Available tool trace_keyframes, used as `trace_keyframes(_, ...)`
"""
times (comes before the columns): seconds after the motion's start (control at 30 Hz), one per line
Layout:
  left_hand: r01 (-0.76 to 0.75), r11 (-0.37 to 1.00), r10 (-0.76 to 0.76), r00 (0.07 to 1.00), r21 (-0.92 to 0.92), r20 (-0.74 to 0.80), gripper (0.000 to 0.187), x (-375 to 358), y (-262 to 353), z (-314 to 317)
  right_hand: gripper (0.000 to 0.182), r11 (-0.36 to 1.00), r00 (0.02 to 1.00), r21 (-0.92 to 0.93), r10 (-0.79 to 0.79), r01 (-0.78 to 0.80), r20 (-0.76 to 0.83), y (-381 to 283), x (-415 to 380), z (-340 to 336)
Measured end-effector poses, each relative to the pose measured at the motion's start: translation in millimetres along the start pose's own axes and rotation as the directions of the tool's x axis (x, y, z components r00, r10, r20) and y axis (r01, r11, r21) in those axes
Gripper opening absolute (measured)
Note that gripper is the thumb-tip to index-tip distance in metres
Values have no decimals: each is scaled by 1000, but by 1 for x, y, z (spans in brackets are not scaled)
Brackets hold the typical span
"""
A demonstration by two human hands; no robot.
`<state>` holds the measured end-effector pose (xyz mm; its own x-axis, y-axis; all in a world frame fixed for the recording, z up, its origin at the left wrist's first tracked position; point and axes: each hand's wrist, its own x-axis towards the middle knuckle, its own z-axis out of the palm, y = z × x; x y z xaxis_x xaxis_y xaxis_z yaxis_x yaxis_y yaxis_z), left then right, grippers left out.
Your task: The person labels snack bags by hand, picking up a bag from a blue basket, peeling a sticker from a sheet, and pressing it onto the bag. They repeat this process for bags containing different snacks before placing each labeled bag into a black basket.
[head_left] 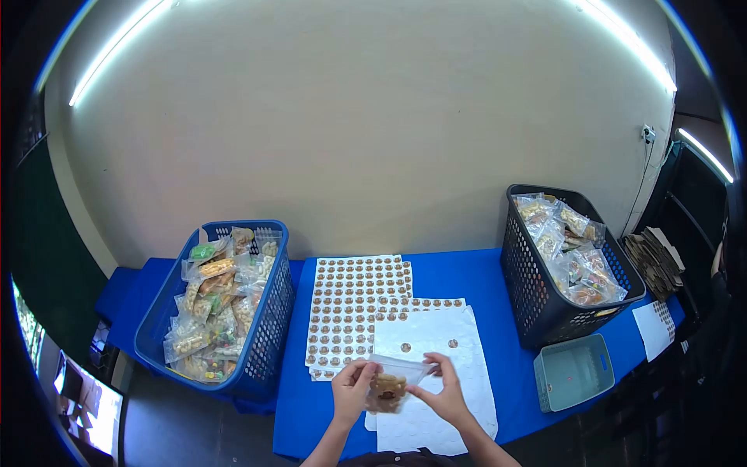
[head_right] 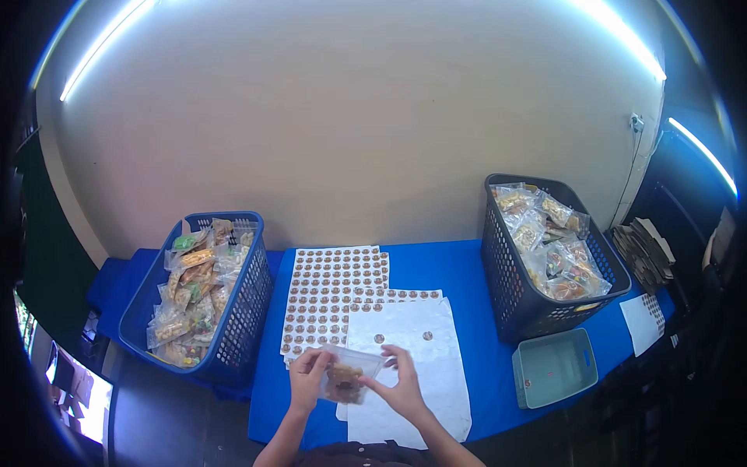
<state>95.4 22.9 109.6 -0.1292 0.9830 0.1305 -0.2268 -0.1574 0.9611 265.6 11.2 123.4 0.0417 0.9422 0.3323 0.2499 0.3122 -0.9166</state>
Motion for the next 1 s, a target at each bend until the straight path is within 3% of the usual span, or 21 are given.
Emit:
trace_keyframes(0.1,-97,889,37,989,447,140,11,-6,11,5,40,845,952,-439,-249,304,179,-13,13,-12)
trace_keyframes(0.13,-256,873,169,957,415,235,10,-5,2,5,27,808,915,-431,-343,402,211,-17,15,-8)
trace_keyframes(0.23,-242,831,151,965,502,215,12,-6,6,11,16,822,911,-414,-278,390,305,-5,10,6)
trace_keyframes(0.37,-205,823,206,977,530,57,11,-6,18,7,12,893,937,-325,-233,312,259,-16,4,22)
trace_keyframes(0.4,-205,856,253,967,475,-39,12,-4,17,4,12,915,937,-272,-228,299,264,-19,3,25)
trace_keyframes(0.6,-217,871,350,904,441,-245,17,11,20,-23,14,966,931,-127,-174,224,321,-29,-6,34)
trace_keyframes(0.7,-215,874,355,895,436,-269,18,17,23,-33,15,990,921,-36,-115,138,372,-27,-9,37)
trace_keyframes(0.73,-166,879,307,914,447,-265,18,16,24,-32,16,995,916,-2,-93,102,390,-27,-10,37)
trace_keyframes(0.83,-292,773,434,891,563,-135,13,18,21,-29,18,989,951,125,-113,79,289,-17,-6,35)
trace_keyframes(0.87,-320,749,470,873,580,-127,13,16,24,-23,17,986,965,166,-27,-17,259,-16,-6,33)
trace_keyframes(0.97,-443,620,588,809,648,-11,21,1,15,-14,14,985,993,151,64,-79,99,5,-3,32)
trace_keyframes(1.0,-465,620,542,836,632,84,23,-4,15,-7,10,988,990,126,69,-85,127,4,-1,30)
